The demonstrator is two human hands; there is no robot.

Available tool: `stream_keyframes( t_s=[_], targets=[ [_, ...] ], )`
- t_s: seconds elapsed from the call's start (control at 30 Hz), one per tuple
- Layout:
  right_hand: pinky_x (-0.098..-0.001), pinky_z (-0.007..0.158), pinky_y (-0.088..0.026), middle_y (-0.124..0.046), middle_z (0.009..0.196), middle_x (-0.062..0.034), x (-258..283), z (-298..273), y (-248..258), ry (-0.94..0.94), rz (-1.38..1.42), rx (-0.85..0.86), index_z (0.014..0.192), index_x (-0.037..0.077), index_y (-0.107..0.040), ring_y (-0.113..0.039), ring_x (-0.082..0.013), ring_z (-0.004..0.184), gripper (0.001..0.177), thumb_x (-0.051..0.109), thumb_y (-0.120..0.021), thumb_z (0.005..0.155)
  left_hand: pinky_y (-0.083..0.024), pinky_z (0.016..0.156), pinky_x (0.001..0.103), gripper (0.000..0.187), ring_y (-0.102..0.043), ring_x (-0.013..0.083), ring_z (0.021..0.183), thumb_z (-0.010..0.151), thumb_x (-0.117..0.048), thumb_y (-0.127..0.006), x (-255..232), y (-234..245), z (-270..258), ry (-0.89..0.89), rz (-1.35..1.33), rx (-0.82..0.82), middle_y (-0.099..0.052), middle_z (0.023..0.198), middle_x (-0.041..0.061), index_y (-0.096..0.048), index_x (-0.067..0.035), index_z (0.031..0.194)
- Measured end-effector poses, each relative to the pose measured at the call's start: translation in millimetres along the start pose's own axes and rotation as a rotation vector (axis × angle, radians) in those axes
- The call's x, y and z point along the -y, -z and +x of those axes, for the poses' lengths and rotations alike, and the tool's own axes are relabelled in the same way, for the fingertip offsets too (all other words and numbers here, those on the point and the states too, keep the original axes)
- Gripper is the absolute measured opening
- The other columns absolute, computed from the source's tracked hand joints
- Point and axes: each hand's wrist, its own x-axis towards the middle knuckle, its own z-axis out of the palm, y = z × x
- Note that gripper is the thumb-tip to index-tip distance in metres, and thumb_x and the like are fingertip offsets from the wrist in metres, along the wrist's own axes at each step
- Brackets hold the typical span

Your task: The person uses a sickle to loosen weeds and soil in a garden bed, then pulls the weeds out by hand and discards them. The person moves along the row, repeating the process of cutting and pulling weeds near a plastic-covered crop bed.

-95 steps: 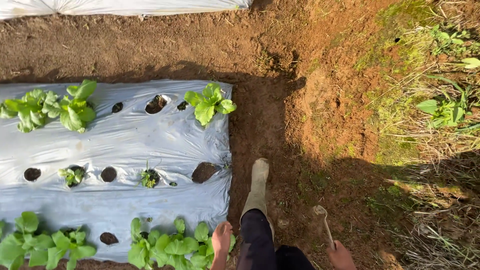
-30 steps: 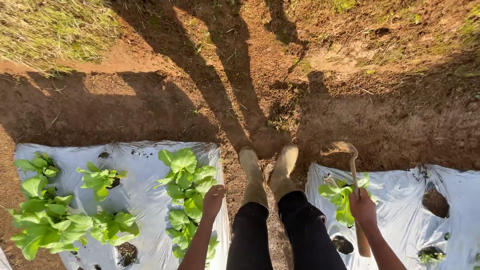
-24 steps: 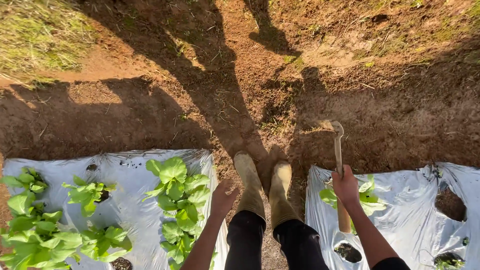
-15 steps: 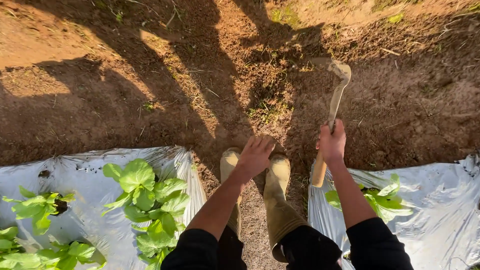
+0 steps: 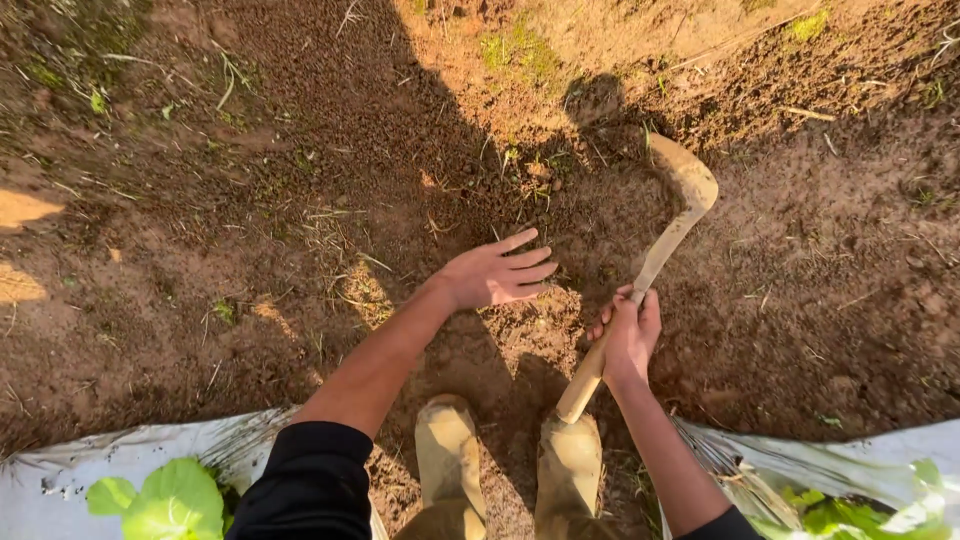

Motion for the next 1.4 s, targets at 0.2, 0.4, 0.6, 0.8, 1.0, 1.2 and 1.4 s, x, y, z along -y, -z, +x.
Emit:
stream_keyframes(
  t_s=[0.2,0.4,0.6,0.8,1.0,1.2,1.4],
  targets=[
    [-0.0340,0.045,-0.048,-0.043,0.066,-0.0016,-2,0,-15,0.034,0.075,-0.006,0.109,0.009,-0.045,-0.047,-0.0149,0.049,0.009,0.009,-0.041,0.100,-0.012,0.129,0.054,0.065,-0.029,0.0234,0.150,0.089,-0.032,-0.078,45,17,-10,0.234,-0.051,-0.296,-0.037,0.159,-0.002,-0.043,-0.036,0.143],
    [-0.0310,0.040,-0.053,-0.051,0.071,-0.0032,-45,-20,-28,-0.006,-0.025,0.165,0.109,0.010,-0.043,-0.053,-0.0154,0.049,0.010,0.005,-0.036,0.103,-0.005,0.128,0.056,0.107,-0.013,0.0304,0.156,0.080,-0.056,-0.081,23,33,-42,0.596,-0.306,-0.413,-0.016,0.167,0.011,-0.015,-0.033,0.160],
    [-0.0320,0.036,-0.045,-0.054,0.072,-0.0118,-72,-54,-26,-0.115,-0.052,0.232,0.099,0.007,-0.044,-0.049,-0.0201,0.047,0.013,-0.006,-0.044,0.098,0.007,0.127,0.053,0.143,0.003,0.0274,0.158,0.062,-0.085,-0.076,16,9,-33,0.997,-0.552,-0.355,0.003,0.170,0.015,-0.002,-0.013,0.162],
    [-0.0262,0.038,-0.052,-0.054,0.068,-0.0019,-28,-36,-20,0.069,-0.148,0.144,0.107,0.009,-0.045,-0.052,-0.0138,0.046,0.015,-0.004,-0.042,0.098,0.002,0.130,0.049,0.103,-0.018,0.0252,0.157,0.080,-0.080,-0.061,21,18,12,0.943,-0.622,-0.524,-0.028,0.166,0.007,-0.027,-0.023,0.158],
    [-0.0269,0.038,-0.052,-0.054,0.067,-0.0006,-5,-13,-13,0.206,-0.105,0.062,0.109,0.009,-0.046,-0.053,-0.0122,0.046,0.014,-0.002,-0.045,0.101,-0.016,0.128,0.043,0.058,-0.038,0.0161,0.148,0.098,-0.060,-0.047,15,1,12,0.710,-0.599,-0.385,-0.053,0.152,-0.003,-0.055,-0.025,0.144],
    [-0.0307,0.041,-0.049,-0.048,0.064,-0.0042,-13,-9,-6,0.191,-0.058,-0.011,0.107,0.005,-0.044,-0.052,-0.0151,0.045,0.010,-0.002,-0.046,0.100,-0.024,0.124,0.050,0.065,-0.044,0.0248,0.141,0.092,-0.058,-0.060,10,-26,-36,0.714,-0.393,-0.710,-0.051,0.146,0.007,-0.046,-0.024,0.145],
    [-0.0312,0.041,-0.049,-0.050,0.065,-0.0043,-24,-3,-6,0.157,-0.077,-0.019,0.107,0.006,-0.046,-0.052,-0.0152,0.045,0.010,-0.001,-0.046,0.100,0.001,0.127,0.059,0.131,-0.008,0.0362,0.157,0.065,-0.095,-0.061,0,-16,-47,0.900,-0.496,-0.611,-0.010,0.169,0.017,-0.011,-0.022,0.162]
  ],
)
